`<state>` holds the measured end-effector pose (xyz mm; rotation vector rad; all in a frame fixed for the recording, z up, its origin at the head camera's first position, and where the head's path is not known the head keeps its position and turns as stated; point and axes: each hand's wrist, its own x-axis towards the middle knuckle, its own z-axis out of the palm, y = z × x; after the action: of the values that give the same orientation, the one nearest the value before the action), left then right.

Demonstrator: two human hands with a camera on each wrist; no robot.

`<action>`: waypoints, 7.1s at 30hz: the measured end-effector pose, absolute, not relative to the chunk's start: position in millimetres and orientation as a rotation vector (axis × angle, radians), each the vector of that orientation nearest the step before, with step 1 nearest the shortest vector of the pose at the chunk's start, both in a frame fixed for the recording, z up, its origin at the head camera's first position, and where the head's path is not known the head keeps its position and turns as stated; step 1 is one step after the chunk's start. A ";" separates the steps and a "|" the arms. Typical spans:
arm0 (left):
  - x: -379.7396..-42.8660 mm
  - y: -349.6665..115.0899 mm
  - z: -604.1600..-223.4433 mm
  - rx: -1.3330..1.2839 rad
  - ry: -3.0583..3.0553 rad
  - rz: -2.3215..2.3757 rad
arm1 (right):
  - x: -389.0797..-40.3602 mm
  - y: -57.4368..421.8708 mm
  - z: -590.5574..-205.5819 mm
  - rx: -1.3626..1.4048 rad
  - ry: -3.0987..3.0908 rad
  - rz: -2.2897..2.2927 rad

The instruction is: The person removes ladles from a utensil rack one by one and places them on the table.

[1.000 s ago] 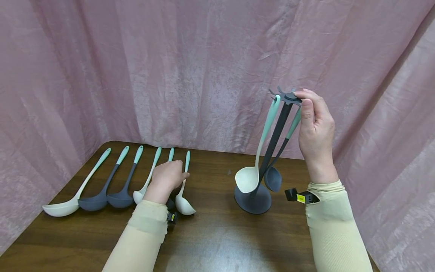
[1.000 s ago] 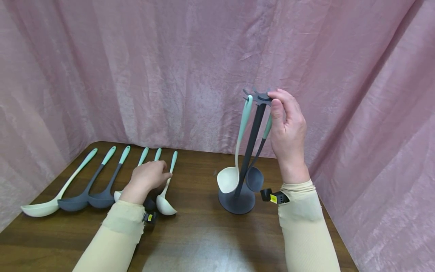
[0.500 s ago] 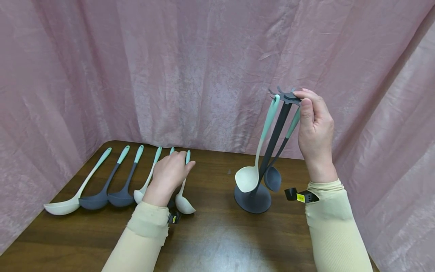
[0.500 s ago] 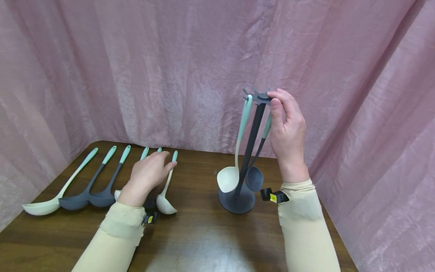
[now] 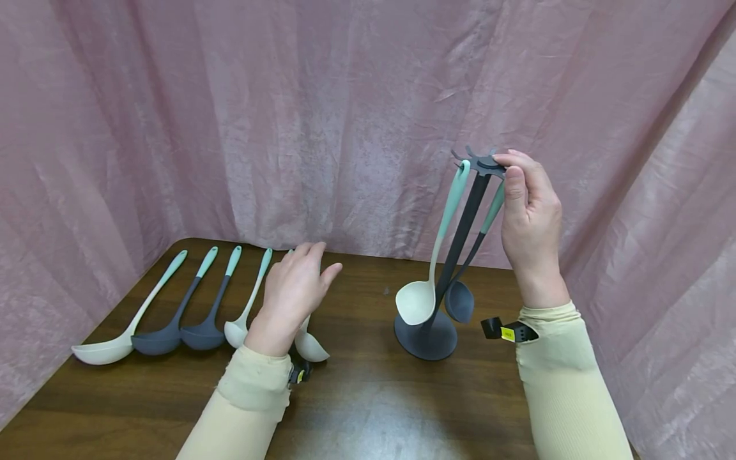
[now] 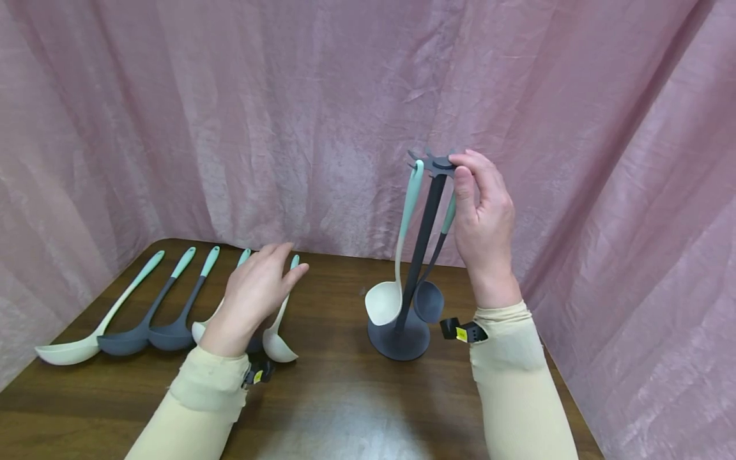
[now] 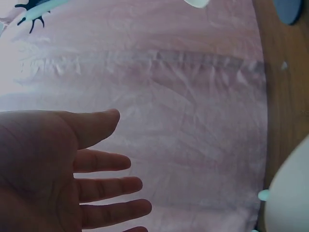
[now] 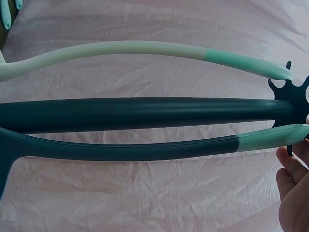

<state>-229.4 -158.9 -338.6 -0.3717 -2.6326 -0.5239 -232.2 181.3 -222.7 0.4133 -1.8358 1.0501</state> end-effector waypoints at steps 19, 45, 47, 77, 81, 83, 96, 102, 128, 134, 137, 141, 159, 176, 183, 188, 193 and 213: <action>-208.0 -128.9 -317.2 -0.451 -2.535 -0.790 | -230.0 177.7 -222.5 0.409 -1.831 1.054; -195.8 -75.5 -313.5 -0.621 -2.353 -0.999 | -229.9 175.3 -223.3 0.421 -1.820 1.058; -196.1 -72.9 -313.5 -0.631 -2.358 -1.016 | -229.7 174.7 -223.0 0.424 -1.814 1.060; -203.2 -35.4 -324.2 -0.695 -2.363 -1.106 | -223.8 174.3 -222.5 0.411 -1.813 1.061; -204.1 -31.9 -327.2 -0.709 -2.375 -1.124 | -223.8 174.3 -221.9 0.407 -1.809 1.061; -204.1 -30.1 -328.3 -0.716 -2.376 -1.137 | -224.0 174.8 -222.2 0.415 -1.810 1.049; -207.2 -23.8 -333.6 -0.769 -2.397 -1.222 | -223.6 175.1 -222.0 0.394 -1.809 1.058; -209.2 -22.8 -335.3 -0.788 -2.392 -1.261 | -222.0 177.5 -222.3 0.375 -1.826 1.044; -207.5 -26.6 -333.5 -0.816 -2.325 -1.231 | -220.1 174.4 -221.5 0.383 -1.843 1.034; -207.2 -27.9 -332.6 -0.818 -2.314 -1.233 | -220.1 173.9 -221.7 0.388 -1.838 1.034; -207.2 -28.4 -332.3 -0.819 -2.307 -1.217 | -220.2 173.7 -222.0 0.393 -1.834 1.036; -207.2 -29.3 -332.1 -0.823 -2.292 -1.203 | -219.9 173.8 -222.5 0.395 -1.833 1.033; -205.3 -31.9 -329.6 -0.825 -2.274 -1.172 | -219.4 174.0 -222.0 0.384 -1.841 1.027; -204.0 -33.1 -328.2 -0.811 -2.235 -1.155 | -220.6 175.8 -223.8 0.386 -1.833 1.029; -204.0 -34.7 -328.6 -0.801 -2.235 -1.163 | -221.8 176.0 -224.8 0.393 -1.822 1.040; -204.0 -35.6 -328.9 -0.798 -2.231 -1.164 | -222.2 176.0 -225.5 0.399 -1.820 1.041; -203.8 -36.6 -328.0 -0.802 -2.214 -1.164 | -221.6 176.0 -225.5 0.400 -1.818 1.043; -202.1 -40.3 -322.0 -0.786 -2.189 -1.177 | -221.6 177.1 -223.6 0.397 -1.806 1.051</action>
<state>-202.1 -40.3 -322.0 -0.7863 -2.1894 -1.1772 -221.6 177.1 -223.6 0.3969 -1.8055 1.0505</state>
